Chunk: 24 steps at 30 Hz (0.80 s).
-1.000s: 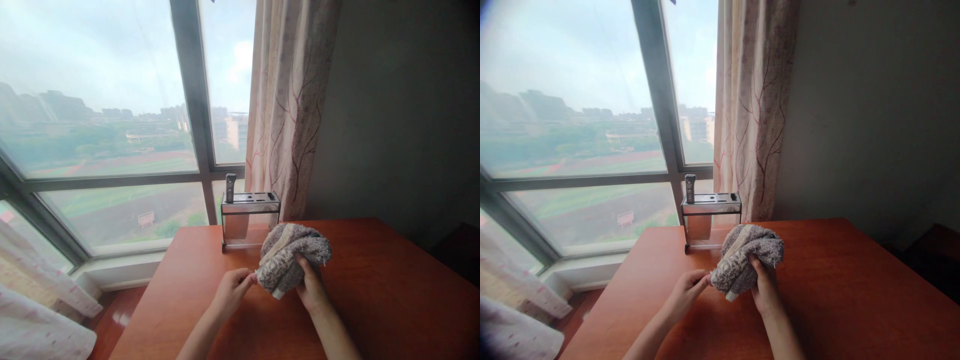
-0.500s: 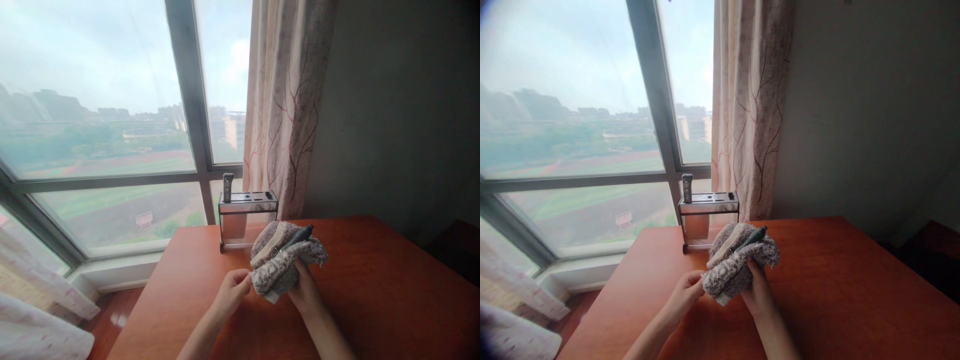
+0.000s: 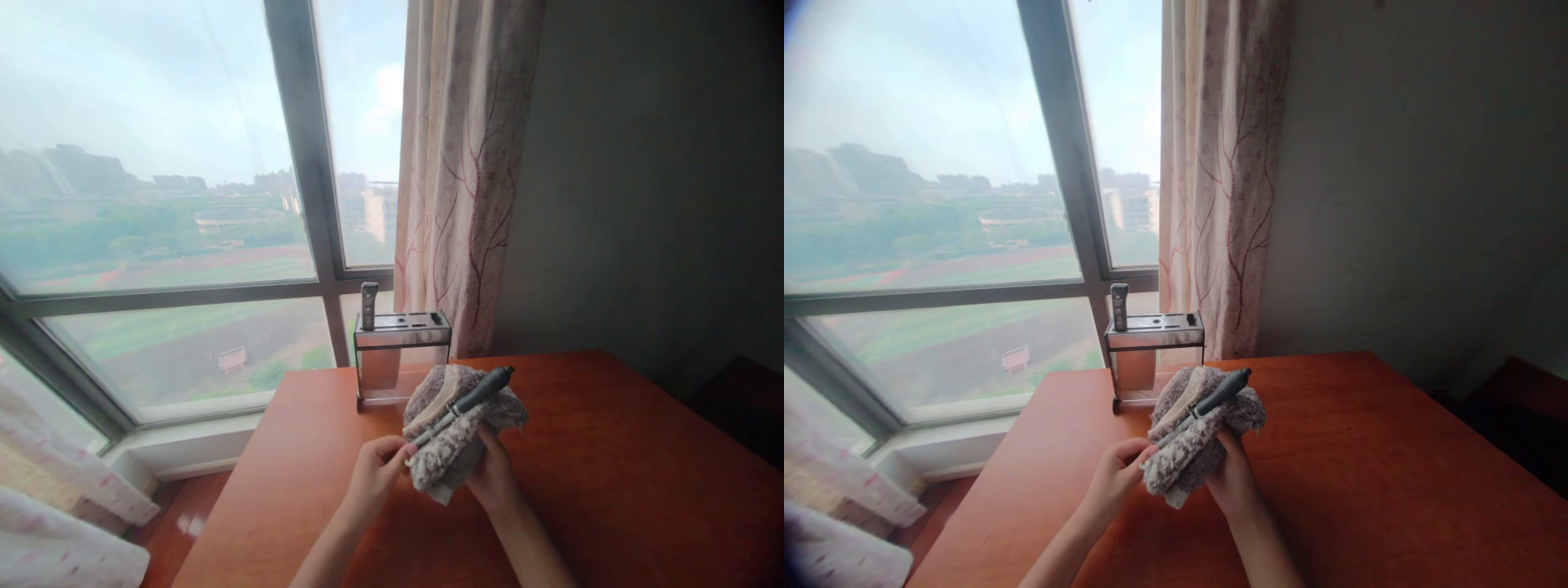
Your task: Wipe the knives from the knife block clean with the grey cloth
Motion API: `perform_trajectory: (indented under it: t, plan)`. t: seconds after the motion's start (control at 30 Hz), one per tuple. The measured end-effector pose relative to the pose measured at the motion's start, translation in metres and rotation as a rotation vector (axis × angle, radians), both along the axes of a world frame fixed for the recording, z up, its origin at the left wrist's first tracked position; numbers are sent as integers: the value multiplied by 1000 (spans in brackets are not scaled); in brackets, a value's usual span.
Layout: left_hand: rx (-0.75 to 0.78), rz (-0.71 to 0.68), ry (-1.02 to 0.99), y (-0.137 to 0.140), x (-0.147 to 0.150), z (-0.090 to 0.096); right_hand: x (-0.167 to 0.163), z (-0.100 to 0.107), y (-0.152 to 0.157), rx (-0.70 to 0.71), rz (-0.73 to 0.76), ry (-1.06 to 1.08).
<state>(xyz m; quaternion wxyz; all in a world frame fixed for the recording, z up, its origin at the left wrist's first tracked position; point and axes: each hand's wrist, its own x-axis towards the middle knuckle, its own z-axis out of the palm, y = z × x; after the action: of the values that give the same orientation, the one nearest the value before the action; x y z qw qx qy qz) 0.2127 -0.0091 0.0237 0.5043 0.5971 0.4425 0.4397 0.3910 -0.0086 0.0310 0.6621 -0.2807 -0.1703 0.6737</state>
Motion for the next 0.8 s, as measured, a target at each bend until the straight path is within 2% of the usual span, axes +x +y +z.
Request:
perform_trajectory:
  t: [0.17, 0.3, 0.57, 0.8]
  plan:
    - [70, 76, -42, -1, 3, 0, -2, -2, -2, -41, -25, -21]
    - [139, 95, 51, -5, 4, 1, -2, -3, 0, -75, -35, -35]
    - [173, 67, 192, -8, 5, 5, 2, -8, 2, -64, 32, -17]
    - [180, 11, 245, -5, -1, 6, 6, -4, 2, -40, 33, -112]
